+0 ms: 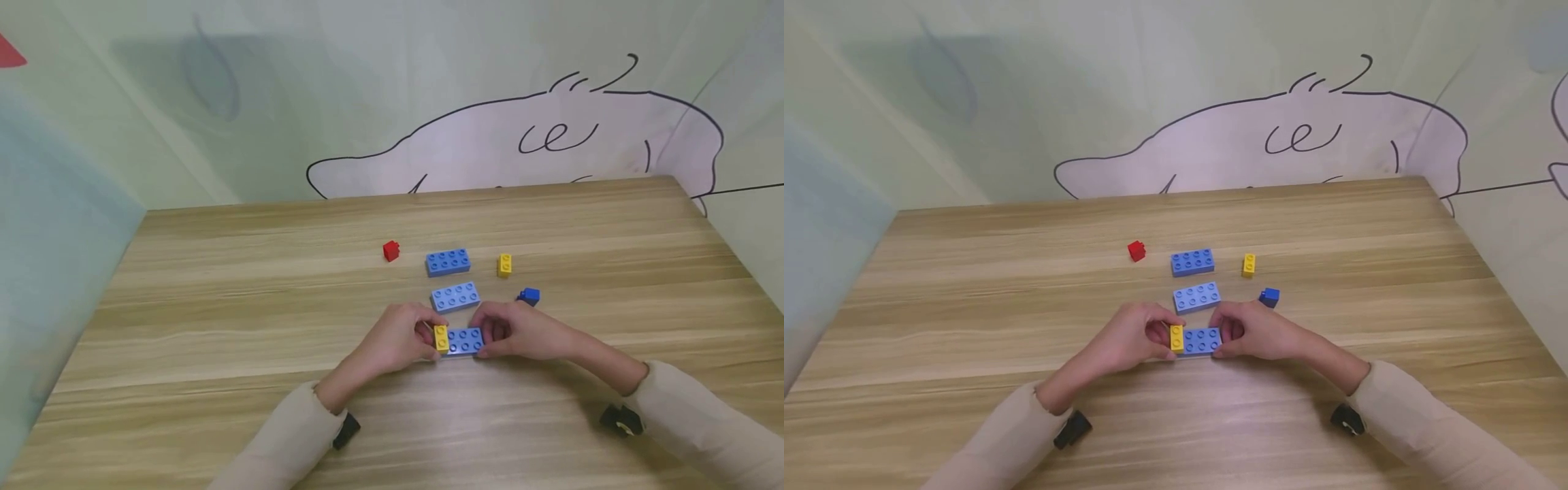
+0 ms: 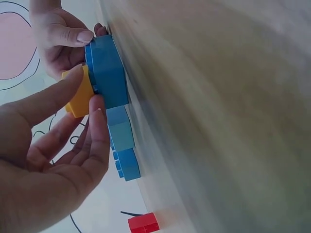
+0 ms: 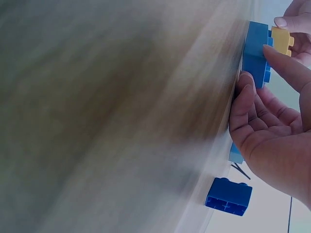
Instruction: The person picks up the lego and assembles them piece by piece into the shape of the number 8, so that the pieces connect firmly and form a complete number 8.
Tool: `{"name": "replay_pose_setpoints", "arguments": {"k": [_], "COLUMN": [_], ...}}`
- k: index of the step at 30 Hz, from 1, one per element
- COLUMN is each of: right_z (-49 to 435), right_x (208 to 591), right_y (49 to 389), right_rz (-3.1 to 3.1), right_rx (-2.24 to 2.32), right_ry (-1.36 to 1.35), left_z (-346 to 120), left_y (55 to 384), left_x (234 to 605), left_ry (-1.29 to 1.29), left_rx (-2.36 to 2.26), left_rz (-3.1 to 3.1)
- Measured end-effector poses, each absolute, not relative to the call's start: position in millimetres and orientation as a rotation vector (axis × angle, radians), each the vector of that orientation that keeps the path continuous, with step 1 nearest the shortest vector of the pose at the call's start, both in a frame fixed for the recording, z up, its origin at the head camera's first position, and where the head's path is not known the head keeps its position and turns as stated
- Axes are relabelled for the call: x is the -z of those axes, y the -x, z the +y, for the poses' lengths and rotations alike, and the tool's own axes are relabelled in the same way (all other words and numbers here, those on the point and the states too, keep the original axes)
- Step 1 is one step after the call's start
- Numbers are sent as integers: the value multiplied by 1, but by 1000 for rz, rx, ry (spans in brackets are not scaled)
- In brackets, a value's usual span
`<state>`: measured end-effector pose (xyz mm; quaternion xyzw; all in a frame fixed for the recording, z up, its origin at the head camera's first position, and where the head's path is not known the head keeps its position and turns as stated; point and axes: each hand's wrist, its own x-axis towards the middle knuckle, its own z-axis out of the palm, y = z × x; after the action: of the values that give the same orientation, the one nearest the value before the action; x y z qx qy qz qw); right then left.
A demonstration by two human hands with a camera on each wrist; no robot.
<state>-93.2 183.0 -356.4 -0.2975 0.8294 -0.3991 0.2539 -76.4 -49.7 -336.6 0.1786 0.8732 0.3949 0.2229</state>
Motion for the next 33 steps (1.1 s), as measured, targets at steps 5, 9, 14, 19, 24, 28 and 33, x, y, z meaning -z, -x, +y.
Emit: {"name": "replay_pose_setpoints", "arguments": {"k": [5, 9, 14, 19, 24, 28, 33], "right_z": [183, 183, 184, 183, 182, 182, 182], "right_x": [356, 355, 356, 357, 359, 359, 360], "right_y": [93, 93, 93, 93, 94, 94, 94], "right_rz": [2256, 2254, 2246, 2250, 2259, 2264, 2271], "right_rx": [1079, 1078, 1080, 1080, 1080, 1075, 1066], "right_ry": [806, 802, 798, 802, 810, 813, 817], "left_z": [-51, -51, -50, -50, -50, -50, -49], "left_y": [76, 74, 74, 74, 74, 74, 72], "left_x": [336, 336, 335, 335, 336, 336, 336], "left_ry": [-516, -520, -485, -472, -456, -448, -447], "left_rx": [-1057, -1065, -1079, -1094, -1120, -1108, -1091], "left_rz": [2421, 2428, 2436, 2435, 2420, 2431, 2451]}}
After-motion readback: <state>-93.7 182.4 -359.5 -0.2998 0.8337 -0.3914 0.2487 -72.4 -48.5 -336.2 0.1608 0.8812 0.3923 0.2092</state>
